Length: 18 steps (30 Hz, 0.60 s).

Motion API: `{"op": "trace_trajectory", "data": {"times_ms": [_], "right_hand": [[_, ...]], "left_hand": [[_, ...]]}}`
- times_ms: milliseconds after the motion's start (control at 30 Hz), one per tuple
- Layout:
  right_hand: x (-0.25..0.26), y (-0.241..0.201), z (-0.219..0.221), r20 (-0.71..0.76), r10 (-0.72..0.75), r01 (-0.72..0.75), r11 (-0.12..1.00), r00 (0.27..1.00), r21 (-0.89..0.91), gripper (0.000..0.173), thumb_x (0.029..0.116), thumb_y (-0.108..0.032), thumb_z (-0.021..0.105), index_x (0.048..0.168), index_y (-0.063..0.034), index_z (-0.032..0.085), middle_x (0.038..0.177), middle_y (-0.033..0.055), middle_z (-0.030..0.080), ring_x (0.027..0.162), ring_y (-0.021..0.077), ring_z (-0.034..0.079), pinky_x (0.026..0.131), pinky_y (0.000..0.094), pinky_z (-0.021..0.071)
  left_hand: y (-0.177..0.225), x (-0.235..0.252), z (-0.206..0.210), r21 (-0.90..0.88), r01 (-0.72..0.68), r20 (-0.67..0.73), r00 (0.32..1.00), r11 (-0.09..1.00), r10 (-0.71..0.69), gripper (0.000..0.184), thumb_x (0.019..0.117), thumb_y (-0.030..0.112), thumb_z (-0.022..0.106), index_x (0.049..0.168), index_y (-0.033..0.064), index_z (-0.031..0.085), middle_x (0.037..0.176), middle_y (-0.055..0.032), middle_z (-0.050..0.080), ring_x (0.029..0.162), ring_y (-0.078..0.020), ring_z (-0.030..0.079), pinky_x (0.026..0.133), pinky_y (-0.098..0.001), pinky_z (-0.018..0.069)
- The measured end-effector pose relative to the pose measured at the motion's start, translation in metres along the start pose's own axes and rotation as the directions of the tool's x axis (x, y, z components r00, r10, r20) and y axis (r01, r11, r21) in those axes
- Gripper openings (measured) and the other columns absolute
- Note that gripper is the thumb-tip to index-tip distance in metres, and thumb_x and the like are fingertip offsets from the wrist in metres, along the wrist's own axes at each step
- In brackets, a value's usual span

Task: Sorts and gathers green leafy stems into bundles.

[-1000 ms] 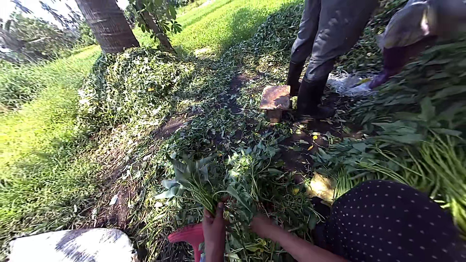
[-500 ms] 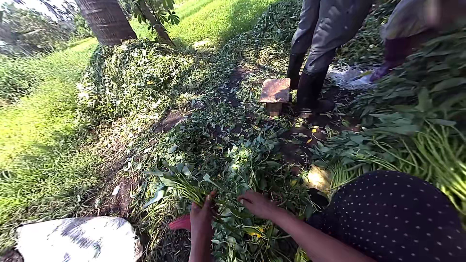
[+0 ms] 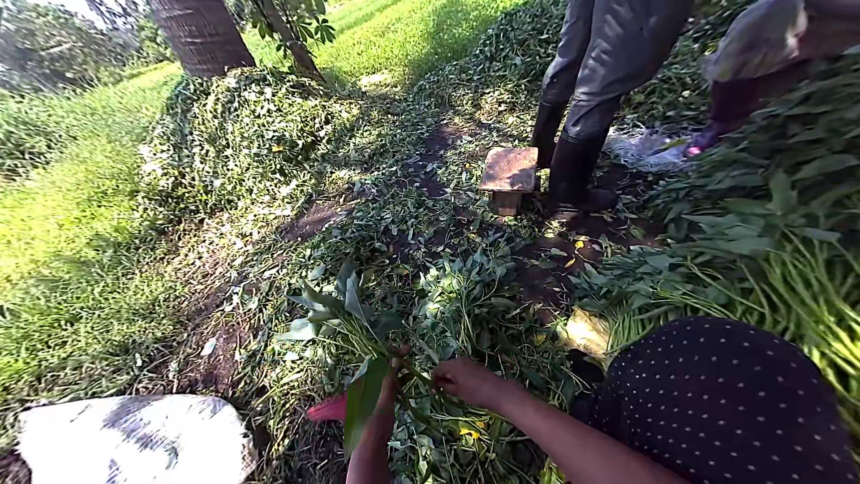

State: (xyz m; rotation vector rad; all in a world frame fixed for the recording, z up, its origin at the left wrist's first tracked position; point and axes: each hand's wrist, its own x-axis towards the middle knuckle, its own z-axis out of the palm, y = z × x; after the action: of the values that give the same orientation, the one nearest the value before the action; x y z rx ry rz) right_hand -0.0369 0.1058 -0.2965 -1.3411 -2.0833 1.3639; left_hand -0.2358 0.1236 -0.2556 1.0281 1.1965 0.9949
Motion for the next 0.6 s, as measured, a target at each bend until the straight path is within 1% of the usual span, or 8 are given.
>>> {"op": "trace_trajectory", "data": {"times_ms": [67, 133, 200, 267, 367, 433, 500, 600], "right_hand": [[0.001, -0.004, 0.001, -0.005, 0.031, -0.031, 0.99, 1.0, -0.137, 0.03, 0.1076, -0.016, 0.047, 0.127, 0.0, 0.065, 0.122, 0.0241, 0.068, 0.118, 0.0411, 0.064, 0.103, 0.0609, 0.0484], [-0.001, -0.008, 0.003, -0.039, 0.154, -0.158, 0.981, 0.987, -0.109, 0.031, 0.1068, -0.015, 0.046, 0.128, 0.0013, 0.062, 0.123, 0.0251, 0.066, 0.118, 0.042, 0.064, 0.101, 0.0611, 0.0497], [0.001, -0.001, 0.007, -0.07, 0.304, -0.296, 0.949, 0.95, 0.109, 0.034, 0.1071, -0.017, 0.044, 0.131, 0.0026, 0.059, 0.122, 0.0242, 0.066, 0.116, 0.0391, 0.065, 0.1, 0.0584, 0.0505], [0.005, 0.016, 0.014, -0.068, 0.398, -0.352, 0.869, 0.915, 0.348, 0.036, 0.109, -0.02, 0.04, 0.131, 0.004, 0.055, 0.117, 0.0234, 0.067, 0.108, 0.0355, 0.069, 0.097, 0.0536, 0.054], [0.001, 0.029, 0.017, -0.025, 0.389, -0.328, 0.809, 0.921, 0.487, 0.039, 0.1121, -0.024, 0.035, 0.134, 0.0043, 0.052, 0.121, 0.0213, 0.067, 0.106, 0.0311, 0.069, 0.096, 0.048, 0.0549], [-0.004, 0.029, 0.02, 0.0, 0.339, -0.304, 0.843, 0.941, 0.444, 0.046, 0.1114, -0.033, 0.039, 0.137, 0.0022, 0.052, 0.125, 0.0218, 0.066, 0.113, 0.0324, 0.067, 0.101, 0.0505, 0.0519], [-0.007, 0.026, 0.026, 0.004, 0.3, -0.282, 0.891, 0.954, 0.356, 0.05, 0.1069, -0.039, 0.052, 0.137, 0.0008, 0.054, 0.125, 0.0239, 0.065, 0.115, 0.0367, 0.065, 0.102, 0.0569, 0.0494], [-0.01, 0.019, 0.033, -0.017, 0.286, -0.277, 0.94, 0.958, 0.199, 0.046, 0.1057, -0.035, 0.054, 0.134, 0.0005, 0.057, 0.125, 0.024, 0.065, 0.119, 0.039, 0.062, 0.105, 0.0628, 0.0451]], "left_hand": [[0.008, -0.004, 0.009, -0.023, 0.011, -0.048, 0.999, 1.0, -0.012, 0.023, 0.1078, 0.005, 0.044, 0.126, -0.003, 0.055, 0.117, -0.0133, 0.071, 0.098, -0.021, 0.07, 0.084, -0.0366, 0.0589], [0.006, -0.003, 0.012, -0.055, -0.008, -0.051, 0.999, 0.998, 0.005, 0.021, 0.1064, 0.001, 0.046, 0.125, -0.0047, 0.055, 0.115, -0.0156, 0.071, 0.095, -0.0233, 0.071, 0.081, -0.0379, 0.0605], [0.003, -0.001, 0.015, -0.081, 0.006, -0.079, 0.997, 0.997, -0.013, 0.021, 0.1061, 0.001, 0.048, 0.125, -0.0053, 0.054, 0.114, -0.0167, 0.072, 0.093, -0.0245, 0.072, 0.078, -0.0387, 0.0613], [0.003, -0.001, 0.017, -0.093, 0.013, -0.101, 0.995, 0.996, -0.023, 0.021, 0.1065, 0.002, 0.047, 0.125, -0.0053, 0.054, 0.113, -0.0173, 0.072, 0.091, -0.0252, 0.073, 0.077, -0.0393, 0.0614], [0.002, -0.001, 0.015, -0.071, 0.011, -0.134, 0.991, 0.997, -0.021, 0.023, 0.1071, 0.003, 0.047, 0.126, -0.0062, 0.055, 0.115, -0.018, 0.071, 0.094, -0.026, 0.072, 0.08, -0.0393, 0.0608], [-0.004, 0.001, 0.008, -0.07, 0.005, -0.153, 0.988, 0.998, -0.016, 0.027, 0.1077, 0.005, 0.046, 0.132, -0.0068, 0.052, 0.119, -0.0191, 0.069, 0.097, -0.0273, 0.071, 0.082, -0.0402, 0.0608], [-0.006, 0.003, 0.007, -0.1, 0.001, -0.192, 0.981, 0.995, -0.02, 0.028, 0.1073, 0.004, 0.047, 0.132, -0.0074, 0.05, 0.119, -0.0203, 0.069, 0.096, -0.0281, 0.071, 0.08, -0.0409, 0.0613], [-0.005, 0.005, 0.01, -0.14, -0.002, -0.22, 0.975, 0.99, -0.029, 0.025, 0.1049, 0.0, 0.051, 0.129, -0.0069, 0.049, 0.111, -0.0202, 0.071, 0.089, -0.0277, 0.072, 0.074, -0.0412, 0.0621]]}}
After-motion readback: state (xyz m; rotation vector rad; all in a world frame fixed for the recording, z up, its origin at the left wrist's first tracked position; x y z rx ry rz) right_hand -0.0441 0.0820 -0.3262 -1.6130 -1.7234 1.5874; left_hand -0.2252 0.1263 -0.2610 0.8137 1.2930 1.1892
